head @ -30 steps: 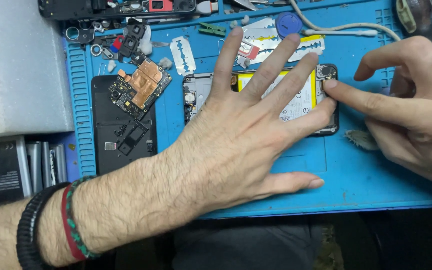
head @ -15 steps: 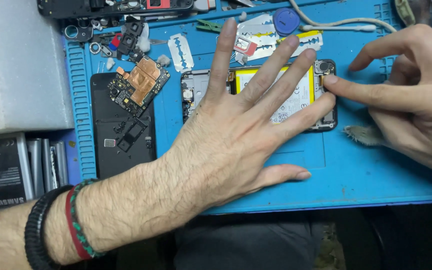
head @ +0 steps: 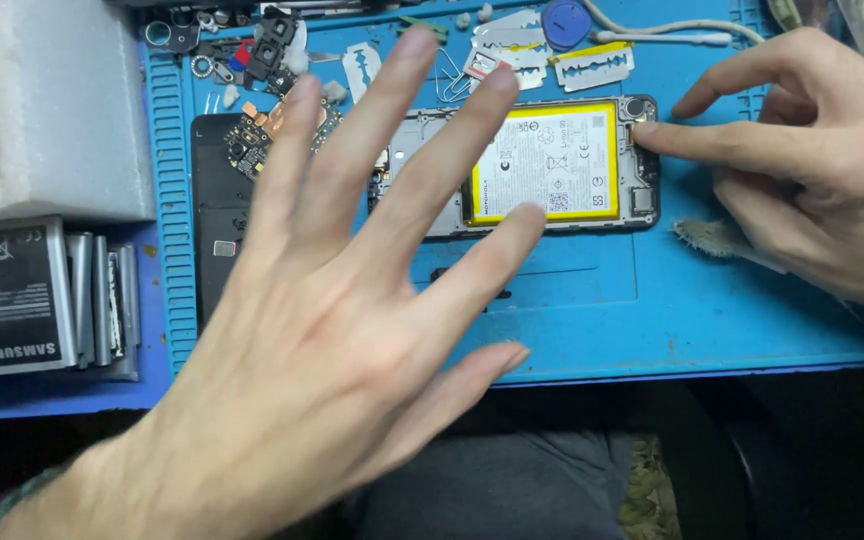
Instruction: Installing a speaker module and fastening it with screws during a mobile phone repair process.
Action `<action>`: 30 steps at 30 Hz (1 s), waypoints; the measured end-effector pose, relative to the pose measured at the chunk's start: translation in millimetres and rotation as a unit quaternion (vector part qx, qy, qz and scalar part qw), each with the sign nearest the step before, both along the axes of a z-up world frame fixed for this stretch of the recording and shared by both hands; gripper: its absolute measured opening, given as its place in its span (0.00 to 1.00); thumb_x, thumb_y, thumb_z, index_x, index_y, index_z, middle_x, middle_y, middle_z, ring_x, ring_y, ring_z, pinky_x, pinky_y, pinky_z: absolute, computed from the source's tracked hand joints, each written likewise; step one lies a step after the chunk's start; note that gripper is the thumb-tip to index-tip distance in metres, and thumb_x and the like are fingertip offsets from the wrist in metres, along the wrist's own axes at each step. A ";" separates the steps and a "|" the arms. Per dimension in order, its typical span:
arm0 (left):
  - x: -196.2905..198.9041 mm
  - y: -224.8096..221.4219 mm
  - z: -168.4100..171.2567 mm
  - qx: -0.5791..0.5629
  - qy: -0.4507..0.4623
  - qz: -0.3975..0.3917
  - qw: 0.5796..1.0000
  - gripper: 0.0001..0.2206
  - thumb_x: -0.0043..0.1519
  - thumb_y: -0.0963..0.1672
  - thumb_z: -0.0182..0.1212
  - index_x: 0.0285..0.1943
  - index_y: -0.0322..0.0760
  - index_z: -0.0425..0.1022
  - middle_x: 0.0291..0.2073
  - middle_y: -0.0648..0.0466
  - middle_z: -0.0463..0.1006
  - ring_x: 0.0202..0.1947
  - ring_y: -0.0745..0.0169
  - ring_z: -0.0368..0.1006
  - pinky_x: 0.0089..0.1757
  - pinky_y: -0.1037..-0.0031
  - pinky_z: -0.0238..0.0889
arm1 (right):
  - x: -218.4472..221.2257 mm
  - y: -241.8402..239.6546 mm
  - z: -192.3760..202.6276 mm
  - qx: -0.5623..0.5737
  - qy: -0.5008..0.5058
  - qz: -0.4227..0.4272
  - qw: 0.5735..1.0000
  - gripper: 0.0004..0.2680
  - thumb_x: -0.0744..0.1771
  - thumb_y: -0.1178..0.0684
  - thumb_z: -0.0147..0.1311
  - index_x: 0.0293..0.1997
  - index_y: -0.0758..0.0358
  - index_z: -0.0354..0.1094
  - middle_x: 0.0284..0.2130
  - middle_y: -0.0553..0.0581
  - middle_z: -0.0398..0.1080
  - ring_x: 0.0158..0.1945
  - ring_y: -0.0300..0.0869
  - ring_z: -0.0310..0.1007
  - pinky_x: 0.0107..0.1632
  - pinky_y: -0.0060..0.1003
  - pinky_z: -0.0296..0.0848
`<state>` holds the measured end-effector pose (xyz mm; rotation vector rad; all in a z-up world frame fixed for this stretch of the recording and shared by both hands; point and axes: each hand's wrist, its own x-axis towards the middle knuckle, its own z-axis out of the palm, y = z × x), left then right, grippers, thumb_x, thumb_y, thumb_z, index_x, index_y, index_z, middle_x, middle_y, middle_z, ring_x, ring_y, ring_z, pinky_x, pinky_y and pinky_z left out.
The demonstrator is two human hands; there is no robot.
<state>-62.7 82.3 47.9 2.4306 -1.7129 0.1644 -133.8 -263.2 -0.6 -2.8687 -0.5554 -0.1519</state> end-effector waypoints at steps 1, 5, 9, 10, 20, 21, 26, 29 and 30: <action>-11.2 9.6 -0.9 0.000 0.001 0.000 1.000 0.32 0.65 0.59 0.74 0.72 0.43 0.75 0.79 0.34 0.50 0.80 0.28 0.38 0.71 0.21 0.43 | -0.9 -1.3 -0.9 0.000 0.001 0.000 1.000 0.16 0.72 0.67 0.52 0.69 0.65 0.76 0.62 0.75 0.68 0.24 0.46 0.62 0.28 0.44 0.68; -38.4 46.3 -2.7 0.000 -0.006 0.067 0.998 0.28 0.63 0.59 0.71 0.69 0.50 0.77 0.76 0.34 0.56 0.80 0.25 0.41 0.72 0.22 0.49 | -1.5 -3.0 -0.2 -0.009 0.029 -0.001 1.000 0.17 0.72 0.61 0.53 0.72 0.64 0.72 0.63 0.73 0.68 0.35 0.47 0.68 0.32 0.44 0.77; -43.7 99.6 -1.6 -0.001 -0.018 0.135 0.991 0.25 0.61 0.59 0.69 0.65 0.57 0.79 0.74 0.33 0.63 0.81 0.22 0.43 0.73 0.22 0.56 | 0.6 -3.5 -0.8 0.012 0.048 -0.013 0.999 0.18 0.72 0.62 0.54 0.73 0.65 0.72 0.63 0.70 0.71 0.37 0.49 0.66 0.33 0.43 0.71; -46.1 105.4 -1.6 -0.001 -0.018 0.135 0.991 0.25 0.61 0.59 0.69 0.65 0.57 0.79 0.74 0.33 0.63 0.81 0.22 0.43 0.73 0.22 0.56 | -0.3 -3.2 -2.1 0.012 0.048 -0.013 0.999 0.18 0.72 0.62 0.54 0.73 0.65 0.72 0.63 0.70 0.71 0.37 0.49 0.66 0.33 0.43 0.71; -61.8 104.6 -19.7 -0.114 0.014 0.194 0.974 0.11 0.66 0.52 0.63 0.54 0.60 0.84 0.64 0.47 0.73 0.73 0.31 0.50 0.72 0.41 0.55 | -11.9 3.5 -3.2 0.031 0.077 -0.098 0.992 0.17 0.72 0.63 0.55 0.72 0.66 0.73 0.66 0.68 0.68 0.24 0.43 0.61 0.25 0.35 0.67; -65.0 102.3 -17.6 -0.103 0.032 0.210 0.972 0.09 0.65 0.50 0.66 0.53 0.58 0.85 0.64 0.50 0.73 0.74 0.32 0.50 0.72 0.42 0.54 | -13.5 2.1 -4.7 0.012 0.079 -0.101 0.992 0.18 0.72 0.62 0.54 0.73 0.64 0.72 0.68 0.68 0.67 0.19 0.43 0.59 0.22 0.35 0.65; -69.3 101.2 -26.0 -0.137 0.054 0.232 0.962 0.11 0.65 0.51 0.64 0.53 0.57 0.84 0.59 0.56 0.75 0.67 0.44 0.56 0.71 0.34 0.61 | -41.5 -36.3 -65.2 0.077 0.024 -0.048 0.996 0.17 0.76 0.73 0.44 0.78 0.84 0.63 0.68 0.85 0.63 0.67 0.70 0.67 0.68 0.59 0.69; -63.7 101.7 -36.0 -0.194 0.036 0.207 0.958 0.08 0.67 0.48 0.62 0.50 0.54 0.85 0.52 0.59 0.79 0.59 0.52 0.61 0.66 0.42 0.65 | -60.8 -3.6 -56.2 0.067 0.039 -0.068 0.995 0.17 0.76 0.70 0.45 0.78 0.79 0.62 0.67 0.84 0.65 0.64 0.69 0.68 0.64 0.57 0.70; -60.1 103.3 -40.0 -0.212 0.019 0.176 0.961 0.07 0.68 0.48 0.60 0.48 0.54 0.85 0.50 0.61 0.81 0.55 0.55 0.62 0.62 0.48 0.66 | -67.0 16.0 -46.4 0.061 0.056 -0.096 0.992 0.19 0.74 0.70 0.49 0.77 0.74 0.63 0.65 0.82 0.66 0.63 0.67 0.69 0.60 0.55 0.72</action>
